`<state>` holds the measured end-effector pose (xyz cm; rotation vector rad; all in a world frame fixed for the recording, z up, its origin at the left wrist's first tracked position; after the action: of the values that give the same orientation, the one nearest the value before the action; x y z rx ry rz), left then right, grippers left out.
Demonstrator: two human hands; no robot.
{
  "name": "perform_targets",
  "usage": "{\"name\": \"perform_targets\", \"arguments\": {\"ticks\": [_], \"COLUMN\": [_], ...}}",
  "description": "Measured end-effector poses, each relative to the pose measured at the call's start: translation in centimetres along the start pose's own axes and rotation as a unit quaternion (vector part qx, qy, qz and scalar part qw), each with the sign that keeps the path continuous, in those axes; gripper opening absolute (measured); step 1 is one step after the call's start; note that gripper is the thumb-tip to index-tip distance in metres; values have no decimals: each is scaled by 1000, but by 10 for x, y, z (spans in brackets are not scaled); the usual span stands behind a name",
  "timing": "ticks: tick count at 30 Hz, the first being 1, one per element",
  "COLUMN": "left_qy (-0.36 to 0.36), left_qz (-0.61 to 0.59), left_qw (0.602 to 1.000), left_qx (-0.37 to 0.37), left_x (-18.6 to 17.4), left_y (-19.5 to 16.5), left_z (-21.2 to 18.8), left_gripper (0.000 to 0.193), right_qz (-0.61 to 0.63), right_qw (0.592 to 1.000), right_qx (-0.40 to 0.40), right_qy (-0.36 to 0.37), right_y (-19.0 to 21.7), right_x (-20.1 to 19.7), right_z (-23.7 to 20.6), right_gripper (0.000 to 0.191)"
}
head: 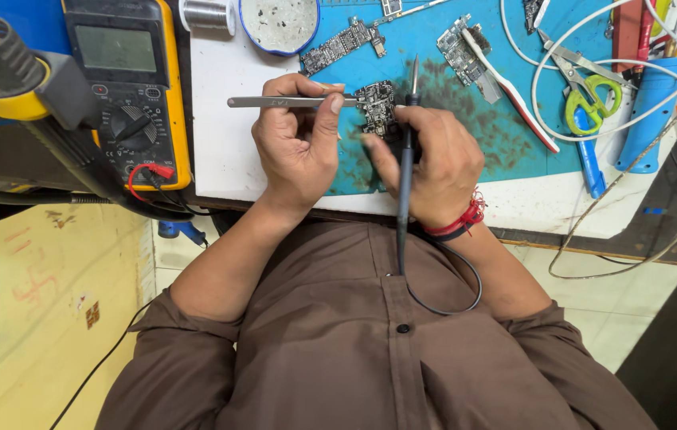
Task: The person uses a soldering iron and tweezers to apply solder to a small circuit board. They repeatedly heat and feed solder to specific points on the board while holding it steady with tweezers.
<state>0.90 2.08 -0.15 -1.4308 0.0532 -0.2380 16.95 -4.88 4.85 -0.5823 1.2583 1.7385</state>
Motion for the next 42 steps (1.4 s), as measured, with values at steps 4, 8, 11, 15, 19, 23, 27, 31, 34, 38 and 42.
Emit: {"name": "perform_targets", "arguments": {"ticks": [4,8,11,15,19,23,27,31,34,38,42], "left_qy": [-12,-11,-13,-3,11,24,30,29,25,28,28], "left_qz": [25,26,48,78,85,95,65,91,88,99,98], "left_qw": [1000,1000,999,997,996,995,997,995,996,995,995], "left_qx": [-8,7,8,26,37,38,8,12,5,8,2], "left_x": [0,-1,1,4,5,5,6,6,6,6,6], "left_y": [-1,-2,-2,-4,-5,-7,-6,-8,-9,-9,-9], "left_z": [1,4,4,5,6,5,6,5,4,4,5], "left_gripper": [17,15,14,13,13,13,12,12,12,13,12], "right_qz": [95,154,121,151,176,167,179,181,182,181,180], "right_qw": [993,984,991,985,980,983,982,982,983,983,983], "right_qx": [60,70,43,68,64,55,31,5,8,17,18], "right_qy": [-19,-56,-47,-40,-59,-58,-54,-45,-34,-27,-26], "right_y": [-10,-18,-20,-24,-29,-31,-30,-27,-27,-26,-25], "right_x": [2,3,1,-1,-2,-3,-1,1,1,1,1], "right_z": [-7,-9,-8,-9,-8,-11,-11,-8,-6,-6,-6], "right_gripper": [29,26,26,28,28,16,8,8,8,8,8]}}
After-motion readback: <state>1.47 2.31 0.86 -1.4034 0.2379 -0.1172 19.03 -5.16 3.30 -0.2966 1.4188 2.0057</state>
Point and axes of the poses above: each hand's wrist, its own z-axis towards the middle knuckle, its own x-axis out of the palm, y = z × x, the point moved 3 cm from there along z, towards the middle knuckle, and after that the axes turned 2 degrees about -y, right-handed, at the moved point
